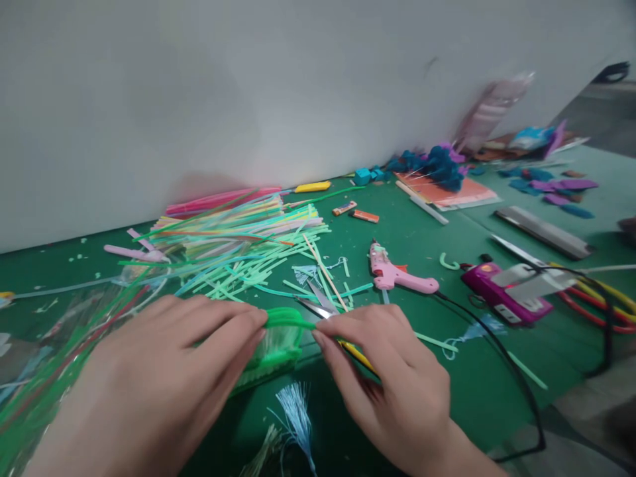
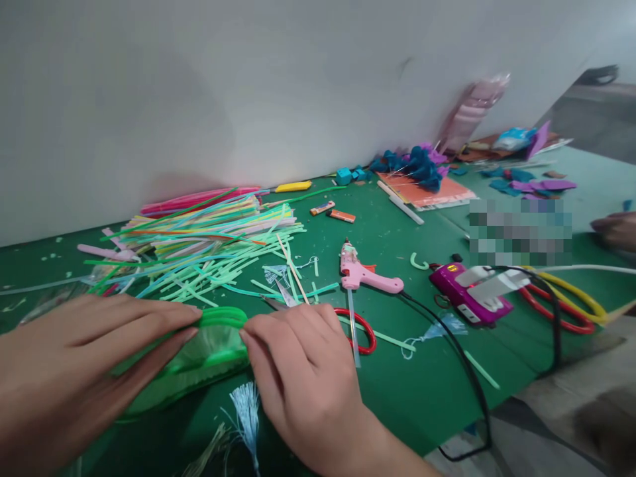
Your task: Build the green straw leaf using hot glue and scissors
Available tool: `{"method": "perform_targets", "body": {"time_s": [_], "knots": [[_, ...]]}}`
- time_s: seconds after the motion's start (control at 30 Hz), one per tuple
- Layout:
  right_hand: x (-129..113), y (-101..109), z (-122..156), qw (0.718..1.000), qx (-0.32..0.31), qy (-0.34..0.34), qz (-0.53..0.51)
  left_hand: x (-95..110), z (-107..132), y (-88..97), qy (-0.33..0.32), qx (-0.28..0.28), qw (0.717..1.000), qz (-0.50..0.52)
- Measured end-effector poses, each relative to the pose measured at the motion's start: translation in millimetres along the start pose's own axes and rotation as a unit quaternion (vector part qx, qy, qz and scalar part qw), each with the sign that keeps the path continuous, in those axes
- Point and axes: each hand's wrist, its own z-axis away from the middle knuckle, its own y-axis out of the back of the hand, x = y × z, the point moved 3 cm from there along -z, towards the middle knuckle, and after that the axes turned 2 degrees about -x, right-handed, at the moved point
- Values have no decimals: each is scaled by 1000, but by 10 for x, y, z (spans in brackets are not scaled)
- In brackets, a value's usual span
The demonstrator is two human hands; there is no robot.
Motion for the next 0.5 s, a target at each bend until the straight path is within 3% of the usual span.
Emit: {"method": "perform_targets", "body": {"time_s": [0.17,0.5], "knots": [[45,-38,38,1000,-7,-19,10,51,-31,-50,6,-17,1000,-17],[58,-111,101,1000,-15,-21,-2,-127,55,-102,-53,-26,998,-11]]}}
